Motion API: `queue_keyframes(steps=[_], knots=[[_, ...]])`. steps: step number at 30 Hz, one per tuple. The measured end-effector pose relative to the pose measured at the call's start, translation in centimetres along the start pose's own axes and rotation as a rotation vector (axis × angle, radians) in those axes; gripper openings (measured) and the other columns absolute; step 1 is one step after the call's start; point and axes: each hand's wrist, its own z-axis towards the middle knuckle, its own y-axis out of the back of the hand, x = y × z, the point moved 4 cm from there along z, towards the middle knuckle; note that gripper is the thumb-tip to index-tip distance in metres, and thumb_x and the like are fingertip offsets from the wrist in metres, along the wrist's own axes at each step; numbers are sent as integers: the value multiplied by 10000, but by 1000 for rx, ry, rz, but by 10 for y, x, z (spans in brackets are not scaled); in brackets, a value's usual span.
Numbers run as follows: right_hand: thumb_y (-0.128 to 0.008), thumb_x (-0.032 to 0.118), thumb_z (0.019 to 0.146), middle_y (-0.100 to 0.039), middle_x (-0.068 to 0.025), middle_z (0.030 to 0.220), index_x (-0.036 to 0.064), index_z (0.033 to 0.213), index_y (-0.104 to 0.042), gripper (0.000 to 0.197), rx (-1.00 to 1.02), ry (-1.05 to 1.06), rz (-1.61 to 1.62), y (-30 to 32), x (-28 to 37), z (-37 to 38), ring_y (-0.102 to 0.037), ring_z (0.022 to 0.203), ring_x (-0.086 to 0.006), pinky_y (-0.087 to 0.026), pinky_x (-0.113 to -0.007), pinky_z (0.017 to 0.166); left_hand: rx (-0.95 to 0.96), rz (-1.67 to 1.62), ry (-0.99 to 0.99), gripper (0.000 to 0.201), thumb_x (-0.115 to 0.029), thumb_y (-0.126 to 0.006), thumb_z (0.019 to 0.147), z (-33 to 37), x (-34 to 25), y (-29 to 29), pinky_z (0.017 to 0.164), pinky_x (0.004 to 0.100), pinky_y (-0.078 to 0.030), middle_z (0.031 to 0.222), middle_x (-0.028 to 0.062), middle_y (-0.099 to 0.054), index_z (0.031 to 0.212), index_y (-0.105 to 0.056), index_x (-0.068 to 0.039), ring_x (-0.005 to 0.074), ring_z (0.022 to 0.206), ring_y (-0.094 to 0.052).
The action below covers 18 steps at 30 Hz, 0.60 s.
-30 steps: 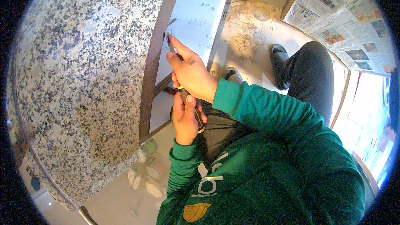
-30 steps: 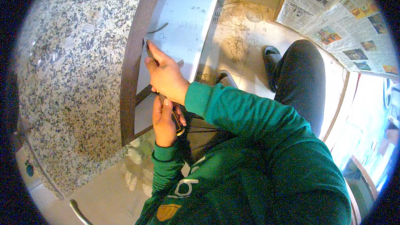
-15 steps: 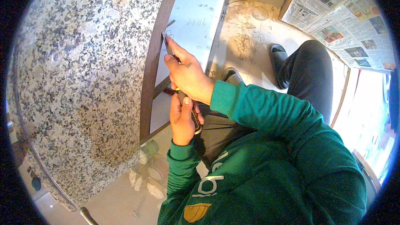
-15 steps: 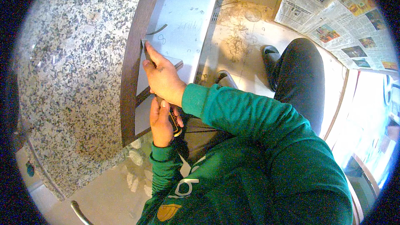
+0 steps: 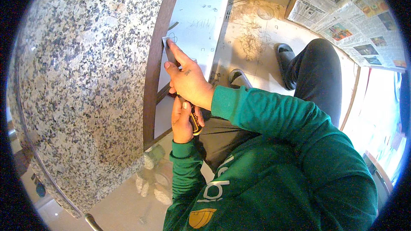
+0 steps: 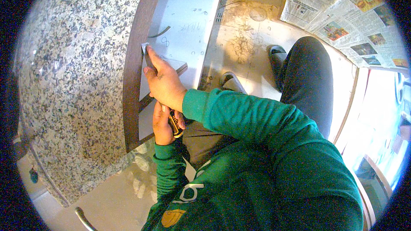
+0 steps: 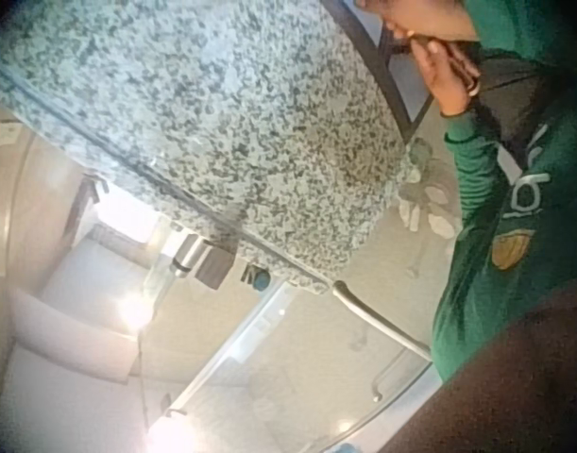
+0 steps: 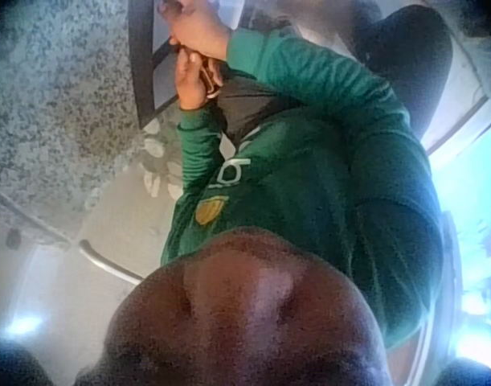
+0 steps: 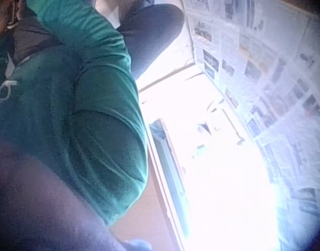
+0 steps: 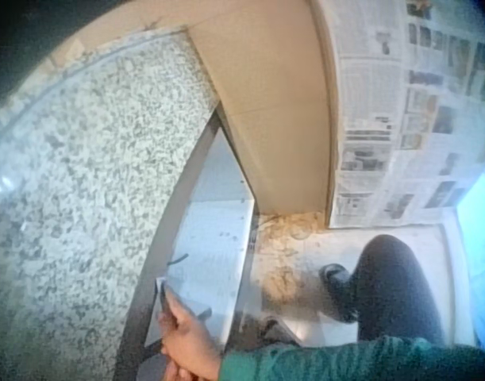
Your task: The person kneels under a bathroom vanity and uses a screwdriver and hammer to install a wooden trim piece along the cabinet edge. They repeatedly tap the trim into place and adjust it with the screwdriver.
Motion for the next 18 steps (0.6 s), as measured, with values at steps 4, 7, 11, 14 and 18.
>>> queue_keyframes(steps=[4, 7, 11, 14, 18], knots=[[-539, 150, 1029, -527, -54, 941, 205, 1581, -289, 608, 28, -35, -22, 4, 4, -3, -551, 608, -104, -545, -285, 539, 4, 49, -7, 410, -312, -503, 1045, 0, 1, 1, 476, 250, -465, 767, 66, -571, 1352, -451, -44, 144, 515, -552], [-532, 111, 1014, -563, -125, 1072, 146, 1585, -253, 636, 60, 12, -2, 10, 9, -10, -545, 621, -117, -517, -310, 521, 11, 89, -10, 412, -318, -520, 1037, -1, 4, 3, 498, 254, -472, 776, 66, -581, 1334, -466, -38, 143, 537, -561], [-541, 40, 978, -554, -211, 1277, 93, 1584, -244, 677, 109, 117, -50, 15, 8, -24, -651, 874, -226, -564, -350, 774, 92, 40, -37, 450, -329, -566, 1010, 0, 9, 8, 553, 283, -492, 816, 82, -616, 1321, -484, -16, 160, 596, -591], [-539, -6, 949, -480, -259, 1405, 54, 1580, -233, 704, 102, 326, -111, 11, 8, -31, -526, 1234, -321, -421, -382, 1047, 127, -31, 1, 484, -335, -599, 987, 0, 14, 16, 586, 298, -498, 846, 97, -641, 1321, -488, -1, 174, 627, -607], [-522, -26, 952, -444, -219, 1405, 66, 1588, -212, 713, 88, 444, -84, 9, 11, -34, -367, 1286, -274, -323, -354, 1070, 225, -141, 24, 489, -320, -617, 973, 0, 15, 21, 598, 299, -501, 866, 107, -655, 1313, -490, 7, 184, 629, -611]])
